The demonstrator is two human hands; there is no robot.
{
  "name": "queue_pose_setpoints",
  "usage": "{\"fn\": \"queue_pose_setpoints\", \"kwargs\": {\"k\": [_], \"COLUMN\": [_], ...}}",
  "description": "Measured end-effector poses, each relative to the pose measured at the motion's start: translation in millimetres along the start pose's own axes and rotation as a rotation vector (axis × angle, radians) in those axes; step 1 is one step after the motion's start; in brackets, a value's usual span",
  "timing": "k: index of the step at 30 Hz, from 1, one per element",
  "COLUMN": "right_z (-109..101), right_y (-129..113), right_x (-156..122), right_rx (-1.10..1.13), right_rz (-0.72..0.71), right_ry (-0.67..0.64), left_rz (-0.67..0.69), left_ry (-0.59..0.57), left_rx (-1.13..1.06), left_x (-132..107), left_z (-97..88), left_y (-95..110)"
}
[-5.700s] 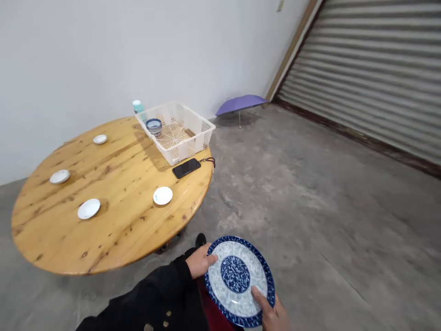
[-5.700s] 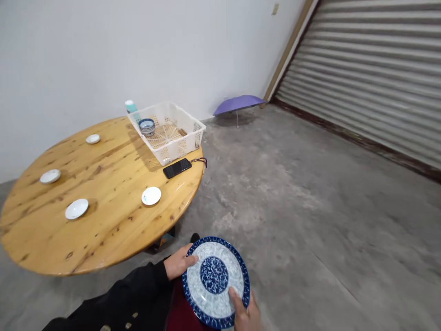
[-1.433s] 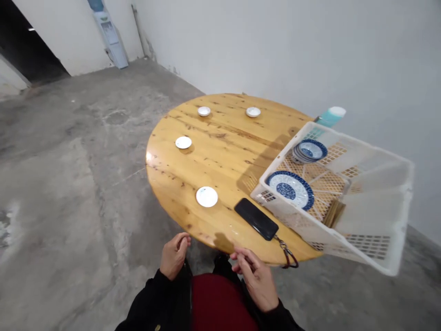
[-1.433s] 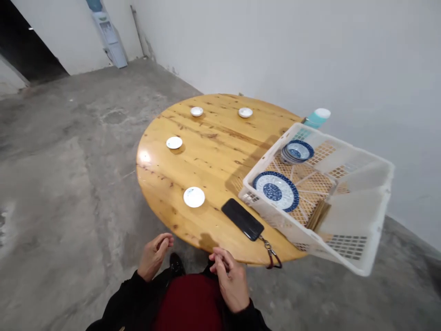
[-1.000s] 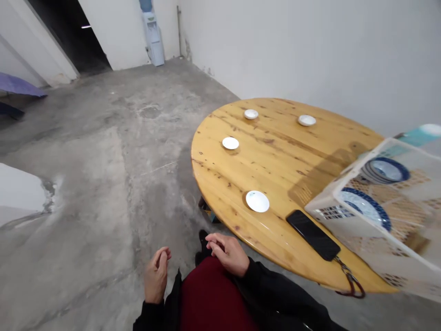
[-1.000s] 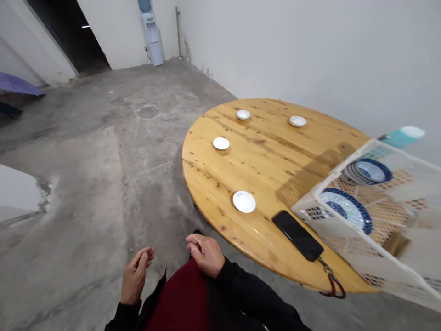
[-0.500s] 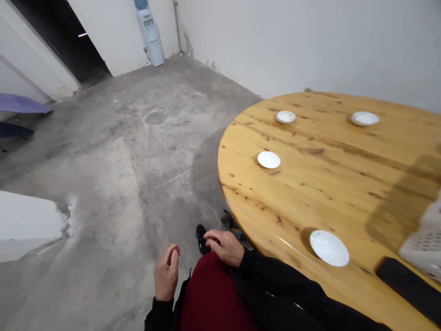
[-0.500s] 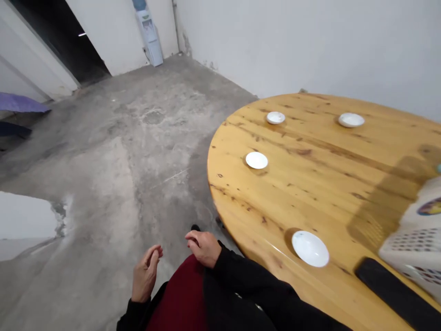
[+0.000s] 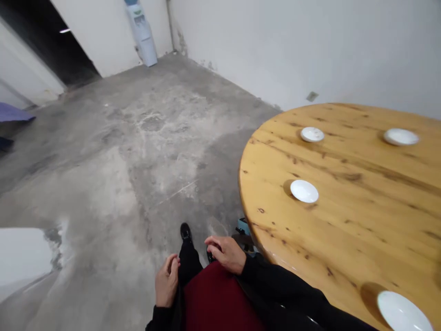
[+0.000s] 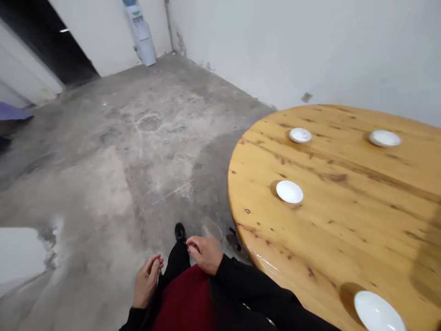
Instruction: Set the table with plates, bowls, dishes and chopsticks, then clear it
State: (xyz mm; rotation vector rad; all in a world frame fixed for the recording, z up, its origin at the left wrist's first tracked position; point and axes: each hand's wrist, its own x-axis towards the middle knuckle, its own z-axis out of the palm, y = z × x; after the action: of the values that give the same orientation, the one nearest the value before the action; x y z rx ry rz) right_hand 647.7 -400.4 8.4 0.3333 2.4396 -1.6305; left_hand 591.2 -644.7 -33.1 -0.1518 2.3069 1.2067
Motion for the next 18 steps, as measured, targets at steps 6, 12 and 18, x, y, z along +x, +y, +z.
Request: {"fn": "queue_pose_setpoints", "kwargs": {"k": [6, 12, 18], "right_z": [-15, -23, -45], "right_y": [-20, -50, -55], "right_x": [87, 160, 200], "right_rx": [-0.027, -0.010, 0.066], "right_rz": [0.139, 0.224, 0.379], "right_ry": [0.212, 0.393, 0.623], "left_rz": [0.114, 0.304, 0.724], "left_ry": [-0.147, -0.258, -0.472], "left_rx": [0.072, 0.191, 0.236], "left_x": [136, 253, 297], "left_z": [-34.9, -70.5, -57.2], "left_y": [66, 152, 309]}}
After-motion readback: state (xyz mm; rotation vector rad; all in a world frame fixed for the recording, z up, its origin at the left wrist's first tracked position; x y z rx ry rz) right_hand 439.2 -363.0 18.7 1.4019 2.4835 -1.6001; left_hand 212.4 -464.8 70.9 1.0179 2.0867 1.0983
